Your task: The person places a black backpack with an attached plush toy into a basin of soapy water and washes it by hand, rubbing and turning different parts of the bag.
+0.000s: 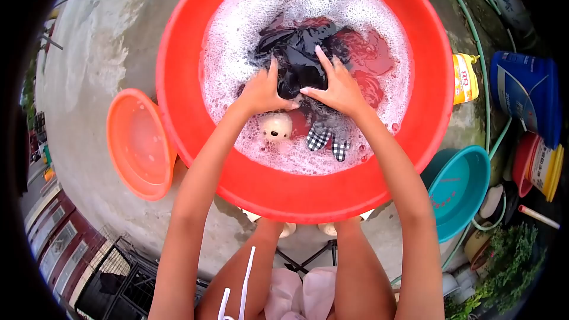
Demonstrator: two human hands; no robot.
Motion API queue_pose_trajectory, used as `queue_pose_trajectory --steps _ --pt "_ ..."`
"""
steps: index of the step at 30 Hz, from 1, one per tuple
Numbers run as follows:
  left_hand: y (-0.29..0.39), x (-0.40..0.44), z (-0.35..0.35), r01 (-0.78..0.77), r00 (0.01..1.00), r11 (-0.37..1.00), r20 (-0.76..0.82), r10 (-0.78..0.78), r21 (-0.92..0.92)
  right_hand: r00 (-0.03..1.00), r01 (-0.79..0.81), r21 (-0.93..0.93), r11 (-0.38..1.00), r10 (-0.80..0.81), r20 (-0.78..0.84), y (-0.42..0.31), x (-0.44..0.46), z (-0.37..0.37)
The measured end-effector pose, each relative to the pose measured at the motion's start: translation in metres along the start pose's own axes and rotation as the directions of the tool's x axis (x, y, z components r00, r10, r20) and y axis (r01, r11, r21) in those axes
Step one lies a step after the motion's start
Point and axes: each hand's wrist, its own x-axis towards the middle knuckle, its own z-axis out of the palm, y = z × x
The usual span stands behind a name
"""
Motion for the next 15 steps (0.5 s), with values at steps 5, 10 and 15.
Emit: queue_pose_trajectory --steps 5,10,15 --pt "0.009 -0.011 0.02 -0.106 0.988 0.992 0.12 0.098 0.062 0.98 0.188 -0.149 0.971 -0.176 0.089 -0.016 -0.026 -0.001" --pt "0.003 -0.02 0.047 -0.172 0.974 0.981 0.168 0.155 0.094 0.987 0.152 -0.236 0.96 -0.134 0.09 -0.006 -0.038 0.017" --pt "-0.004 -0.019 0.06 -0.093 0.995 0.994 -0.019 0.095 0.064 0.97 -0.052 -0.235 0.971 0.105 0.218 0.009 -0.021 0.031"
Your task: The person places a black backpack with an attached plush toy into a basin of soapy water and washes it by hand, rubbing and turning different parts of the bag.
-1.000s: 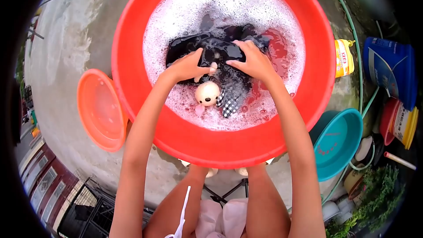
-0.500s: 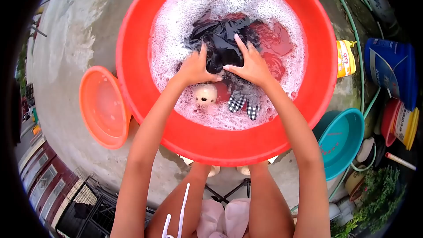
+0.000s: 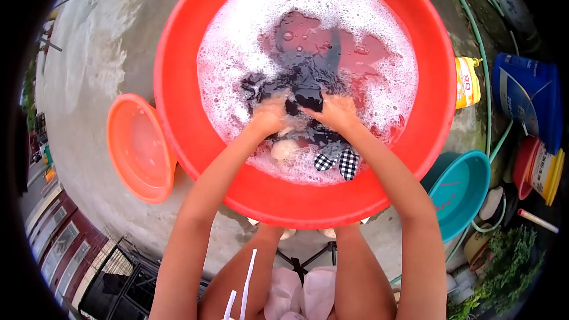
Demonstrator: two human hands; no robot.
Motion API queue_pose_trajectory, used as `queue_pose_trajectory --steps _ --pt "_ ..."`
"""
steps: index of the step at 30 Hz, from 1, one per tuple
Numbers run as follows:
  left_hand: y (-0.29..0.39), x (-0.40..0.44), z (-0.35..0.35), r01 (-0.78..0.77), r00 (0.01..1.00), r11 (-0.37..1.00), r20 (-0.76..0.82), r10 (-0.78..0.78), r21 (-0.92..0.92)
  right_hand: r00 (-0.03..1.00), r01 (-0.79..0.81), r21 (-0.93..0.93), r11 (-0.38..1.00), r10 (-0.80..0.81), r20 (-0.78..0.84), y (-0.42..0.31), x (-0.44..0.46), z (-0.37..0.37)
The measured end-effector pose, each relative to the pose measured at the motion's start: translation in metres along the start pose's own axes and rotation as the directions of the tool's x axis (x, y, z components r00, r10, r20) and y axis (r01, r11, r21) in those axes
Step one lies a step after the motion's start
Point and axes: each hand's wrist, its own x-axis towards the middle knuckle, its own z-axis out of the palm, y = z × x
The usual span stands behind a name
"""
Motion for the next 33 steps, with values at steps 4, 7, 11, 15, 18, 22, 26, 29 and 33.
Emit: queue_pose_trajectory --steps 4,7,11,15,18,22,26,29,33 --pt "0.016 0.014 -0.022 0.189 0.972 0.981 0.15 -0.181 -0.041 0.994 -0.037 -0.21 0.977 0.057 0.091 -0.002 0.019 -0.01" --pt "0.014 0.021 -0.024 0.187 0.976 0.982 0.113 -0.183 -0.021 0.957 -0.256 -0.087 0.963 0.265 0.115 -0.006 0.028 -0.016" --pt "0.011 0.017 -0.028 0.113 0.99 0.916 0.125 -0.069 -0.385 0.979 -0.192 0.187 0.964 0.173 0.109 -0.005 0.025 -0.028" --pt "0.022 0.01 -0.062 0.174 0.924 0.981 0.36 -0.132 -0.085 0.986 -0.039 0.151 0.988 0.013 0.166 0.008 0.006 -0.047" --pt "0.018 -0.01 -0.093 -0.146 0.962 0.988 0.239 0.132 0.04 0.994 0.015 0.053 0.998 -0.021 0.103 -0.003 -0.018 -0.08" --pt "0.011 -0.021 -0.121 -0.317 0.931 0.942 -0.156 0.331 0.109 0.873 0.437 -0.067 0.897 -0.441 -0.209 0.009 -0.029 -0.071" --pt "0.001 -0.024 -0.074 -0.345 0.938 0.922 0.091 0.334 0.177 0.856 0.505 0.086 0.859 -0.487 -0.17 0.016 -0.026 -0.042" --pt "0.002 -0.018 -0.054 -0.395 0.919 0.914 0.037 0.393 0.093 0.832 0.547 0.073 0.834 -0.532 -0.158 0.019 -0.021 -0.029" --pt "0.007 -0.02 -0.041 -0.255 0.966 0.966 0.052 0.253 0.031 0.878 0.461 0.055 0.886 -0.447 -0.169 0.009 -0.017 -0.019"
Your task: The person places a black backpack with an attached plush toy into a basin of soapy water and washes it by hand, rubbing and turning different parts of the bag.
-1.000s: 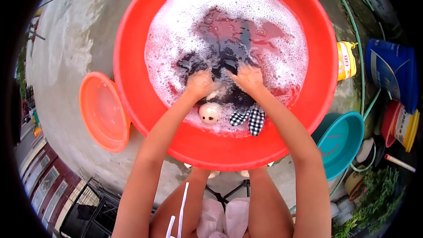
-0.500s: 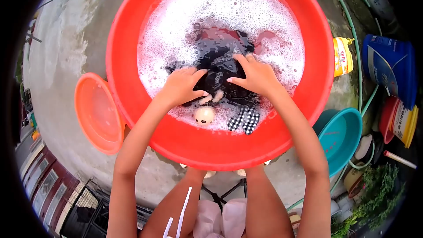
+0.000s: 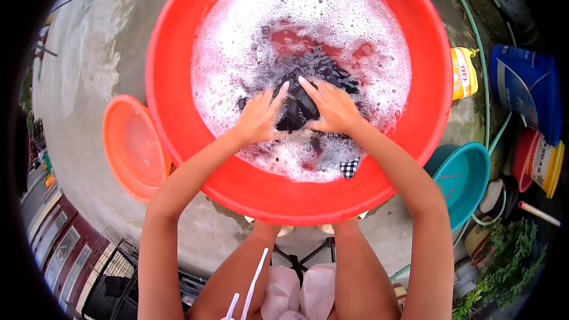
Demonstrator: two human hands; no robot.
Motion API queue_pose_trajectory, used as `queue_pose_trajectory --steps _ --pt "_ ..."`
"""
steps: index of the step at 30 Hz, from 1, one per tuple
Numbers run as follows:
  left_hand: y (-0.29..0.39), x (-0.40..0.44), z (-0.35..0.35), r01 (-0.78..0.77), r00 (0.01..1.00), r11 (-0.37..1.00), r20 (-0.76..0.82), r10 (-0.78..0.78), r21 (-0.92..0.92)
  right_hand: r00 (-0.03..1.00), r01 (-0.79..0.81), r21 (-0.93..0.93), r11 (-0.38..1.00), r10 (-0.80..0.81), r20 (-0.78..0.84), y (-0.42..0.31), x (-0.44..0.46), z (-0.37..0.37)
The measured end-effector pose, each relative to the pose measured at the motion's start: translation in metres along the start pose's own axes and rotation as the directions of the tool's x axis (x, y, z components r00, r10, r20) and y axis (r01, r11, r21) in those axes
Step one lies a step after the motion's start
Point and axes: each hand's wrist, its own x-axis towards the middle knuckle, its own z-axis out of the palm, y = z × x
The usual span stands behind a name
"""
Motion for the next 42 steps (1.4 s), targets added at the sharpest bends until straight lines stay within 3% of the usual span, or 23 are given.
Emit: queue_pose_trajectory --steps 3,4,7,8,9,11,12,13,15,19,21,23,24,25,26,29,31,33,34,37,41,42 --pt "0.004 0.006 -0.002 0.242 0.954 0.968 0.202 -0.223 -0.073 0.972 -0.187 -0.049 0.981 0.192 0.135 -0.005 0.01 0.004" --pt "-0.008 0.0 0.029 0.1 0.985 0.992 -0.134 -0.11 -0.078 0.953 -0.234 -0.063 0.97 0.242 0.183 -0.01 0.014 0.002" --pt "-0.022 0.009 0.045 0.06 0.998 0.991 -0.004 -0.06 -0.12 0.892 -0.34 -0.119 0.933 0.36 0.275 0.016 0.012 0.043" --pt "-0.019 0.014 0.039 0.15 0.988 0.965 0.016 -0.15 -0.215 0.983 -0.184 -0.222 0.958 0.186 -0.011 0.015 0.012 0.048" --pt "-0.013 0.019 0.037 0.347 0.932 0.938 0.118 -0.342 -0.019 0.957 -0.248 -0.26 0.933 0.278 0.086 0.019 0.017 0.05" --pt "-0.02 0.027 0.036 0.339 0.931 0.94 0.149 -0.332 -0.024 0.85 -0.354 -0.355 0.865 0.456 0.264 0.006 0.043 0.025" --pt "-0.023 0.029 0.036 0.317 0.94 0.948 0.136 -0.312 -0.01 0.9 -0.272 -0.354 0.895 0.367 0.236 0.005 0.043 0.022" --pt "-0.014 0.037 0.015 0.417 0.866 0.909 0.295 -0.405 0.023 0.871 -0.293 -0.361 0.885 0.403 0.282 0.008 0.048 0.023" --pt "-0.02 0.039 0.02 0.448 0.857 0.894 0.289 -0.425 -0.013 0.803 -0.332 -0.38 0.863 0.47 0.366 0.015 0.064 0.022" --pt "-0.022 0.038 0.015 0.466 0.874 0.881 0.196 -0.444 -0.081 0.738 -0.514 -0.292 0.807 0.589 0.328 0.017 0.072 0.018" --pt "-0.025 0.034 0.017 0.45 0.892 0.884 0.118 -0.437 -0.126 0.756 -0.546 -0.11 0.83 0.545 0.361 0.018 0.066 0.007" --pt "-0.025 0.032 0.002 0.358 0.933 0.905 0.135 -0.335 -0.231 0.755 -0.597 0.088 0.797 0.522 0.397 0.012 0.058 -0.014" --pt "-0.023 0.032 -0.007 0.319 0.948 0.907 0.113 -0.299 -0.275 0.878 -0.452 0.228 0.862 0.385 0.285 0.013 0.048 -0.019" --pt "-0.02 0.031 -0.016 0.279 0.96 0.907 0.087 -0.265 -0.316 0.909 -0.398 0.238 0.886 0.347 0.232 0.013 0.037 -0.025" --pt "-0.019 0.029 -0.025 0.253 0.967 0.939 0.064 -0.245 -0.233 0.931 -0.328 0.17 0.929 0.287 0.223 0.007 0.028 -0.041" --pt "-0.018 0.022 -0.045 0.078 0.992 0.968 -0.078 -0.099 -0.24 0.991 0.006 -0.074 0.997 0.004 0.136 0.008 0.0 -0.057" --pt "-0.017 0.019 -0.044 -0.006 0.981 0.981 -0.192 -0.032 -0.195 0.982 0.101 -0.137 0.985 -0.077 0.175 0.01 -0.016 -0.051" --pt "-0.017 0.021 -0.025 -0.101 0.944 0.982 -0.326 0.044 -0.162 0.982 0.098 -0.113 0.989 -0.078 0.169 0.017 -0.023 -0.036" --pt "-0.015 0.025 -0.013 -0.079 0.947 0.956 -0.319 -0.016 -0.283 0.988 0.086 -0.118 0.989 -0.07 0.138 0.019 -0.021 -0.032" --pt "-0.002 0.033 0.003 -0.069 0.94 0.948 -0.34 -0.044 -0.312 0.994 0.105 -0.106 0.989 -0.103 0.024 0.027 -0.01 -0.021" --pt "0.009 0.05 0.007 0.05 0.897 0.845 -0.348 -0.272 -0.532 0.99 -0.12 0.133 0.984 0.129 -0.059 0.028 0.003 0.008" --pt "0.01 0.055 0.009 0.015 0.862 0.863 -0.43 -0.267 -0.505 0.982 -0.105 0.179 0.978 0.131 -0.139 0.027 0.005 0.014"
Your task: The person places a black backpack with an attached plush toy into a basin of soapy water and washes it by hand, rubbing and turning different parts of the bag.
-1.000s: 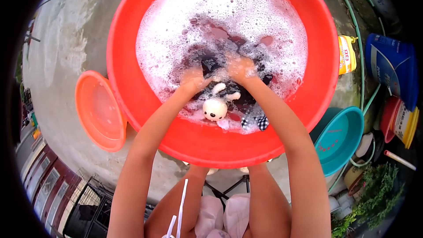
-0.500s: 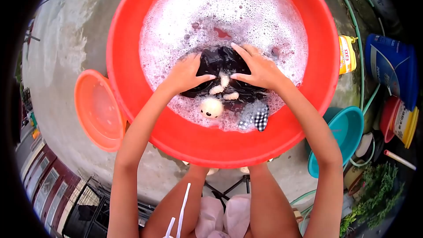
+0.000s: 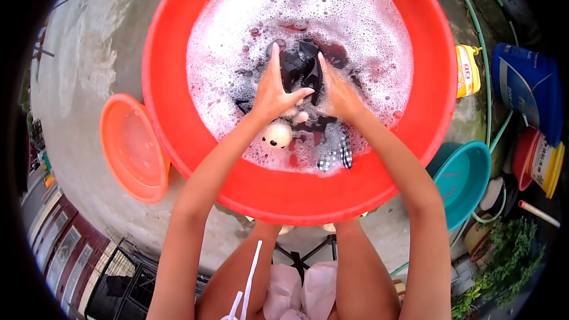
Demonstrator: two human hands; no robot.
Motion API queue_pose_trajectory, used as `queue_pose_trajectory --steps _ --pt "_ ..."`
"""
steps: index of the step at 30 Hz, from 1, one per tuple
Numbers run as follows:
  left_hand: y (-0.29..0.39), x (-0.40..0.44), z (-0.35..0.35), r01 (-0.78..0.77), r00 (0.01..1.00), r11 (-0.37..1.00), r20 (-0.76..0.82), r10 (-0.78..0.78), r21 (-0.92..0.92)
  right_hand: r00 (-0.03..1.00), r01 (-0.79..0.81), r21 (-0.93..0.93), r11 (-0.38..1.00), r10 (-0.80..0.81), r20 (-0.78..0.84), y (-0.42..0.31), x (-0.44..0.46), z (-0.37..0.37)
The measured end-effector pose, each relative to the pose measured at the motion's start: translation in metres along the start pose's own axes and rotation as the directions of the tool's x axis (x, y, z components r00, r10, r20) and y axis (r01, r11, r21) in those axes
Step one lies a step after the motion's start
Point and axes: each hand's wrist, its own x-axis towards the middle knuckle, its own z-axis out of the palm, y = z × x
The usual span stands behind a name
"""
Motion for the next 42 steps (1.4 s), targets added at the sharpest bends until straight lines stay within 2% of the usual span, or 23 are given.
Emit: queue_pose_trajectory --steps 1,3,6,9,10,13,14,17,18,19,21,22,25,26,29,31,33,34,35,37,38,40,42 --pt "0.002 0.004 0.002 0.017 1.0 1.0 -0.015 -0.018 -0.013 0.993 -0.114 0.074 0.991 0.111 0.046 -0.012 0.002 -0.004" --pt "0.006 0.01 0.003 0.138 0.99 0.986 0.04 -0.134 -0.098 0.992 -0.097 0.003 0.995 0.097 -0.087 -0.015 0.009 0.004" --pt "0.008 0.018 -0.001 0.324 0.932 0.939 0.21 -0.296 -0.113 0.927 -0.37 0.04 0.928 0.367 0.073 -0.025 0.013 0.002" --pt "0.008 0.018 0.001 0.327 0.937 0.94 0.166 -0.308 -0.1 0.837 -0.519 -0.085 0.85 0.526 0.15 -0.018 0.015 0.012" --pt "0.007 0.02 0.001 0.419 0.891 0.906 0.217 -0.398 -0.059 0.808 -0.528 -0.196 0.827 0.559 0.183 -0.015 0.017 0.015" --pt "-0.017 0.02 0.021 0.341 0.94 0.93 0.061 -0.336 -0.134 0.74 -0.53 -0.43 0.731 0.646 0.187 -0.01 0.023 0.026" --pt "-0.023 0.021 0.029 0.394 0.919 0.894 0.084 -0.385 -0.213 0.885 -0.4 -0.394 0.828 0.461 0.07 0.001 0.02 0.031" --pt "-0.06 0.026 0.048 0.37 0.923 0.927 0.141 -0.359 -0.06 0.761 -0.462 -0.381 0.801 0.578 0.293 0.0 0.038 0.014" --pt "-0.064 0.026 0.047 0.325 0.935 0.943 0.173 -0.309 -0.069 0.662 -0.532 -0.418 0.736 0.669 0.337 -0.007 0.043 0.006" --pt "-0.061 0.028 0.041 0.279 0.944 0.957 0.204 -0.258 -0.082 0.695 -0.526 -0.374 0.764 0.64 0.327 -0.011 0.042 0.001" --pt "-0.051 0.026 0.031 0.322 0.943 0.935 0.134 -0.303 -0.15 0.767 -0.501 -0.277 0.82 0.569 0.298 -0.019 0.036 -0.005" --pt "-0.041 0.027 0.025 0.34 0.937 0.94 0.077 -0.341 0.019 0.783 -0.528 -0.176 0.831 0.557 0.277 -0.018 0.033 -0.004" --pt "-0.001 0.02 -0.006 0.48 0.877 0.868 0.084 -0.473 -0.126 0.97 -0.211 0.279 0.937 0.235 -0.058 -0.017 0.018 -0.004" --pt "0.003 0.017 -0.007 0.417 0.907 0.892 0.017 -0.421 -0.173 0.977 -0.144 0.177 0.974 0.168 -0.132 -0.018 0.016 -0.006" --pt "-0.001 0.014 0.002 0.152 0.952 0.983 -0.251 -0.174 -0.104 0.957 -0.141 0.215 0.966 0.188 -0.222 -0.031 0.016 -0.004" --pt "-0.004 0.013 0.005 0.236 0.938 0.956 -0.217 -0.271 -0.175 0.947 -0.206 0.268 0.941 0.261 -0.19 -0.037 0.017 0.007" --pt "-0.002 0.015 0.008 0.292 0.914 0.931 -0.223 -0.339 -0.219 0.956 -0.151 0.075 0.986 0.165 -0.244 -0.044 0.019 0.019" --pt "-0.003 0.018 0.01 0.198 0.912 0.97 -0.335 -0.236 -0.145 0.944 -0.187 0.154 0.97 0.221 -0.246 -0.051 0.023 0.022" --pt "-0.004 0.018 0.011 0.252 0.905 0.94 -0.287 -0.314 -0.231 0.914 -0.211 0.276 0.938 0.29 -0.284 -0.052 0.025 0.031" --pt "-0.005 0.016 0.01 0.366 0.873 0.847 -0.174 -0.456 -0.384 0.874 -0.26 0.176 0.949 0.309 -0.374 -0.055 0.029 0.043" --pt "-0.005 0.017 0.013 0.324 0.875 0.862 -0.225 -0.43 -0.39 0.844 -0.305 0.227 0.925 0.373 -0.385 -0.057 0.031 0.047" --pt "-0.008 0.013 0.016 0.413 0.847 0.848 -0.201 -0.491 -0.33 0.779 -0.315 0.281 0.906 0.416 -0.468 -0.061 0.035 0.054" --pt "-0.014 0.011 0.02 0.46 0.83 0.808 -0.145 -0.539 -0.368 0.794 -0.378 0.325 0.867 0.484 -0.368 -0.061 0.034 0.054"
